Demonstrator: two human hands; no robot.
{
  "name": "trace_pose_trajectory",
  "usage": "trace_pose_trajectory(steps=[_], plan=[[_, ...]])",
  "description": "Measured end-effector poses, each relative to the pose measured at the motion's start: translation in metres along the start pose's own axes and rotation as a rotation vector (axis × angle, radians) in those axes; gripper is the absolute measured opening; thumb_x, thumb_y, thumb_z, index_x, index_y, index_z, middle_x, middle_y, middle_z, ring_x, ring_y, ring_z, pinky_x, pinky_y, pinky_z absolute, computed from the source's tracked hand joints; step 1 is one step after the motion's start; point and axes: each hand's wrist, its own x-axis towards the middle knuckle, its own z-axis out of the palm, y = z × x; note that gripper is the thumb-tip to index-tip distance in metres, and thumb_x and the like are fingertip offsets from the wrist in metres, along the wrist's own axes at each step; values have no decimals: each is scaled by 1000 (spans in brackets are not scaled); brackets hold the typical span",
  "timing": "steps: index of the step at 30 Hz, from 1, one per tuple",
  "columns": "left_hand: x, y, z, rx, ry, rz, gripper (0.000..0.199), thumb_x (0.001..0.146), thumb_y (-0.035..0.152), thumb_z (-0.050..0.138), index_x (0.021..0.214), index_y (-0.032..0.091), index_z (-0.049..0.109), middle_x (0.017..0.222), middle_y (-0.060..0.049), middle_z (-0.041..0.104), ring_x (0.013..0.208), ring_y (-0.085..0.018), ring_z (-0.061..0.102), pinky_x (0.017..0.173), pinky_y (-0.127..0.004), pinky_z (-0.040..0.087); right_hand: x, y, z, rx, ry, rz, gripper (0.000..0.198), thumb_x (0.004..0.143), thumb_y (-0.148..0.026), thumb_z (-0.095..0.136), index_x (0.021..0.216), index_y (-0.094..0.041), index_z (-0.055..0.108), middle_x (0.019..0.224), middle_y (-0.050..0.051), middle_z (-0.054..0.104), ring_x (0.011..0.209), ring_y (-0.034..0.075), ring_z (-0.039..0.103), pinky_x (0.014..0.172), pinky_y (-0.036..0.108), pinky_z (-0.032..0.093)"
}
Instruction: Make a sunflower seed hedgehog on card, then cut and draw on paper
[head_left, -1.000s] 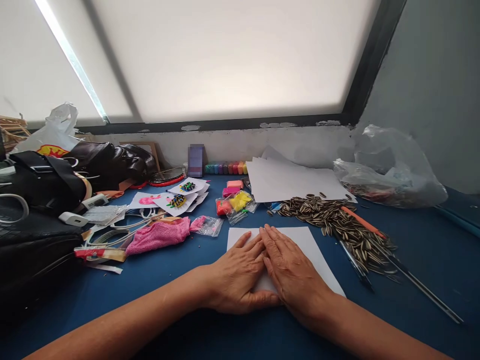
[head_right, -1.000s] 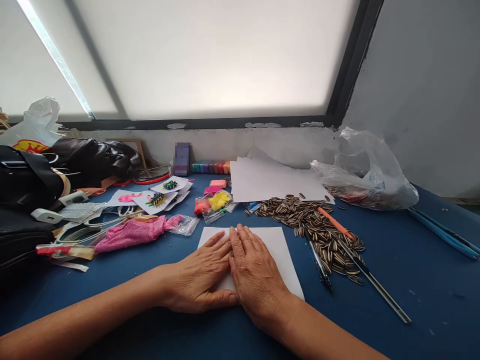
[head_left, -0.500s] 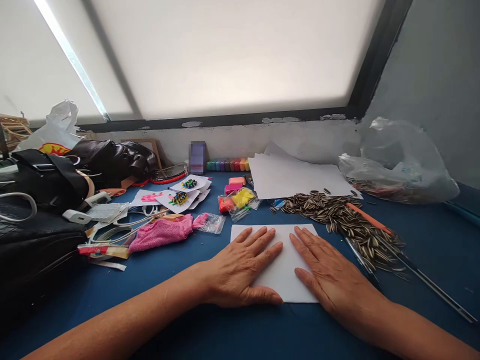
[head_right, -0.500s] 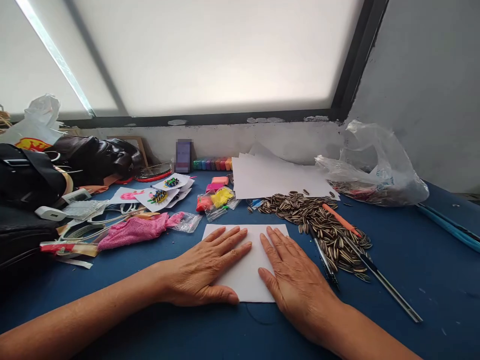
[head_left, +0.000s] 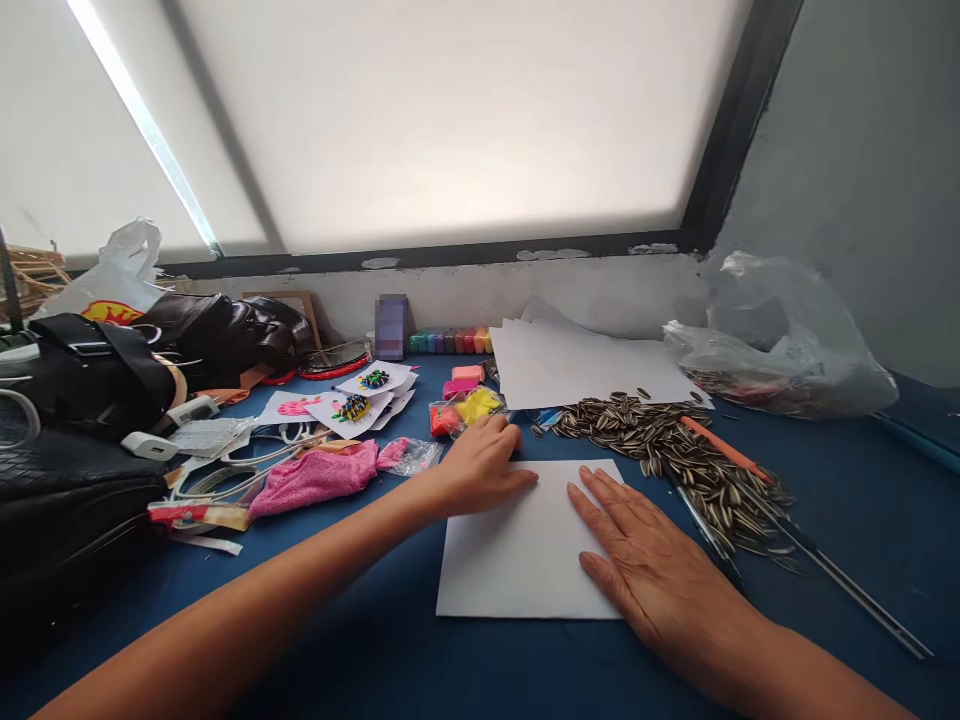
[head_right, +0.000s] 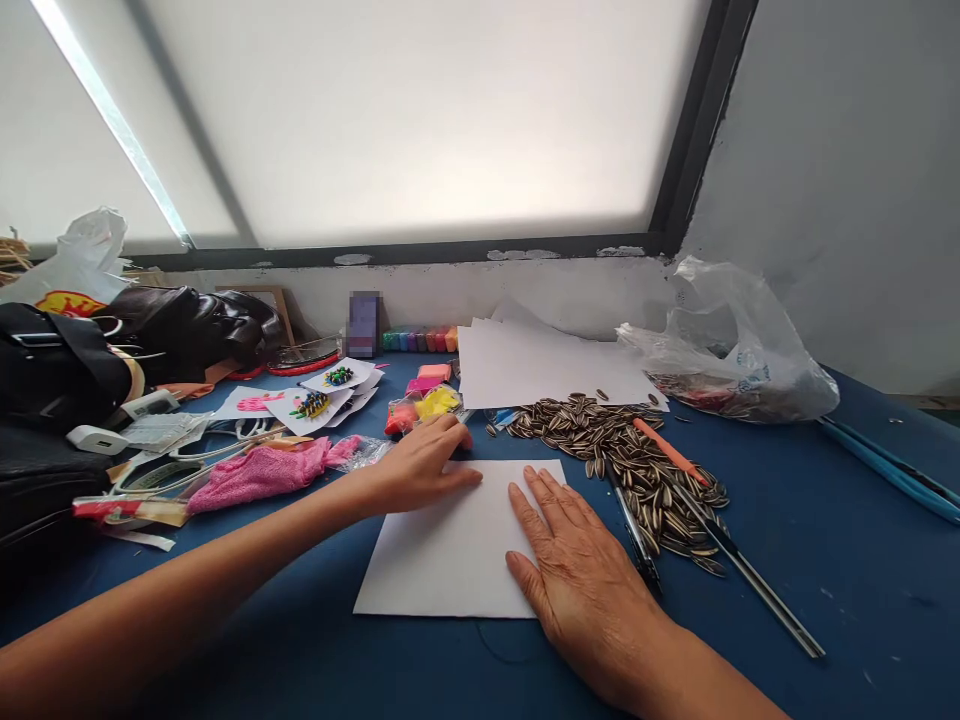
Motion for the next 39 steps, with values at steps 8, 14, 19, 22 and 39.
trace_pose_trajectory(steps=[8, 14, 19, 22, 39], plan=[[15, 1, -11, -58, -129, -23, 23, 79, 40, 63, 83, 18, 57, 94, -5, 58, 91, -21, 54, 75, -28, 40, 0, -4, -11, 38, -9, -14, 59, 95, -45, 37, 146, -16, 40, 155, 14, 27, 142, 32, 25, 113, 54, 27], [15, 1, -17, -109, -246, -62, 27, 75, 43, 65, 86, 19, 58, 85, -2, 60, 77, -18, 54, 61, -26, 36, -1, -4, -18, 115, 5, 17, 61, 95, -46, 38, 144, -11, 44, 152, 15, 36, 140, 32, 31, 111, 53, 33], [19, -2, -15, -255, -268, -31, 22, 72, 37, 66, 70, 18, 55, 70, 2, 56, 64, -13, 48, 52, -24, 30, -2, 5, -29, 327, 272, 52, 43, 93, -39, 43, 126, -18, 60, 136, 12, 58, 129, 27, 50, 108, 47, 41], [21, -4, -17, -462, -236, -20, 17, 72, 31, 65, 72, 17, 56, 66, 3, 54, 59, -11, 47, 50, -23, 30, -3, 12, -42, 514, 401, 167, 26, 89, -38, 47, 95, -23, 68, 121, 8, 67, 113, 27, 61, 98, 45, 49], [21, 4, -32, -1571, 66, -162, 39, 63, 34, 83, 89, 16, 59, 86, -1, 65, 71, -12, 62, 65, -24, 49, 2, 25, -66, 1121, 445, 506, 70, 76, -64, 62, 127, -17, 53, 118, 17, 66, 100, 30, 66, 75, 36, 60]])
